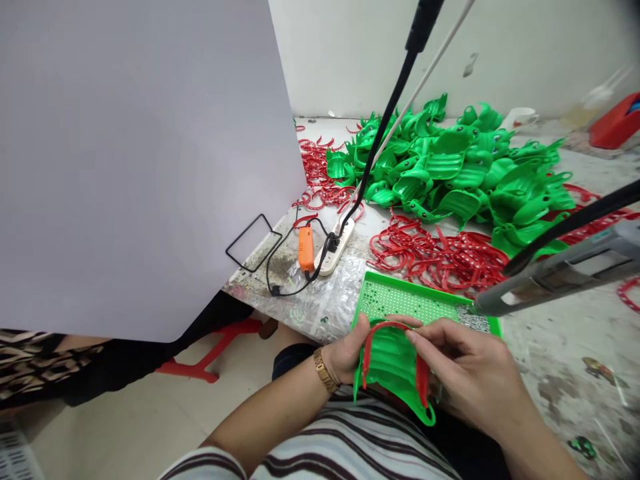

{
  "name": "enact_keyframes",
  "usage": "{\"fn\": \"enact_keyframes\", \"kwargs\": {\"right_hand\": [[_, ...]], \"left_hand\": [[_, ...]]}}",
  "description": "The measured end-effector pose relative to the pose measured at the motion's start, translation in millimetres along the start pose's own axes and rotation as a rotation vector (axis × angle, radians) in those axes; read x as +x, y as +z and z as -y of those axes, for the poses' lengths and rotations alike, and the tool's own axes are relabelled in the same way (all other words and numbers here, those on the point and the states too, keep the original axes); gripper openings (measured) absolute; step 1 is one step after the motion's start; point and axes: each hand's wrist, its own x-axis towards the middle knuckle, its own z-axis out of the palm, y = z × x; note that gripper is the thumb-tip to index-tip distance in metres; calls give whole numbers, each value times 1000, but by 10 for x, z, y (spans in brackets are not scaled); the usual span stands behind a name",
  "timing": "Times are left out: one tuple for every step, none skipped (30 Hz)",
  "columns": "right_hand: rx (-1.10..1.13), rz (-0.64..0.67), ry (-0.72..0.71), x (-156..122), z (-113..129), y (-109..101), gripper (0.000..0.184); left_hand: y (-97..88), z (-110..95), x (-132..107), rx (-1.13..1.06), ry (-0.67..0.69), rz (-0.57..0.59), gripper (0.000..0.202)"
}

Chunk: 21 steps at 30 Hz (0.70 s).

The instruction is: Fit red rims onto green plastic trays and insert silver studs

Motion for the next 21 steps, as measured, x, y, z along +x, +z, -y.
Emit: {"fn": "enact_keyframes", "kwargs": {"right_hand": [[-1,9,-12,2,5,-5,33],[3,19,-4,1,9,-5,33],[7,26,18,-3,10,0,34],[6,29,41,-9,8,9,34],[-2,27,56,-16,1,20,34],[-14,19,56,-21,-13,30,33],[-29,15,39,-24,-31,39,32],[-46,11,13,-24,-52,46,31],[-61,6,-18,-20,-73,50,29],[-74,0,-53,-14,-90,52,28],[-87,-12,-91,-5,-102,53,26],[-102,-32,-131,3,-108,53,26],[-121,-53,-170,11,-110,55,25],[-141,-76,-204,16,-108,59,25],[-164,-94,-228,17,-106,67,25],[-183,-106,-241,15,-106,80,25],[-194,-109,-243,9,-110,95,25],[-198,-108,-240,1,-119,110,25],[-199,-98,-240,-6,-134,119,25],[-204,-90,-239,-5,-155,115,24],[-213,-118,-238,8,-183,92,22]], "left_hand": [[4,-4,0,1,-1,-5,91],[9,-6,0,-3,-5,-12,91],[12,-6,1,-10,-10,-18,91],[15,-3,1,-19,-16,-26,91],[15,2,1,-28,-22,-33,92],[13,8,0,-35,-28,-39,92],[10,16,-1,-42,-39,-41,92],[5,25,-3,-46,-52,-42,92],[-1,34,-6,-47,-65,-44,93],[-7,43,-10,-48,-74,-47,94],[-12,52,-15,-49,-74,-50,95],[-17,61,-21,-52,-63,-51,95],[-21,69,-27,-56,-46,-45,96],[-24,75,-34,-58,-34,-33,94],[-26,80,-40,-57,-33,-18,92],[-25,82,-44,-56,-43,-7,88],[-23,82,-47,-53,-58,-5,83],[-18,79,-49,-50,-78,-12,78],[-12,73,-49,-48,-98,-24,74],[-4,65,-50,-51,-113,-33,70],[4,55,-52,-59,-117,-34,68]]}}
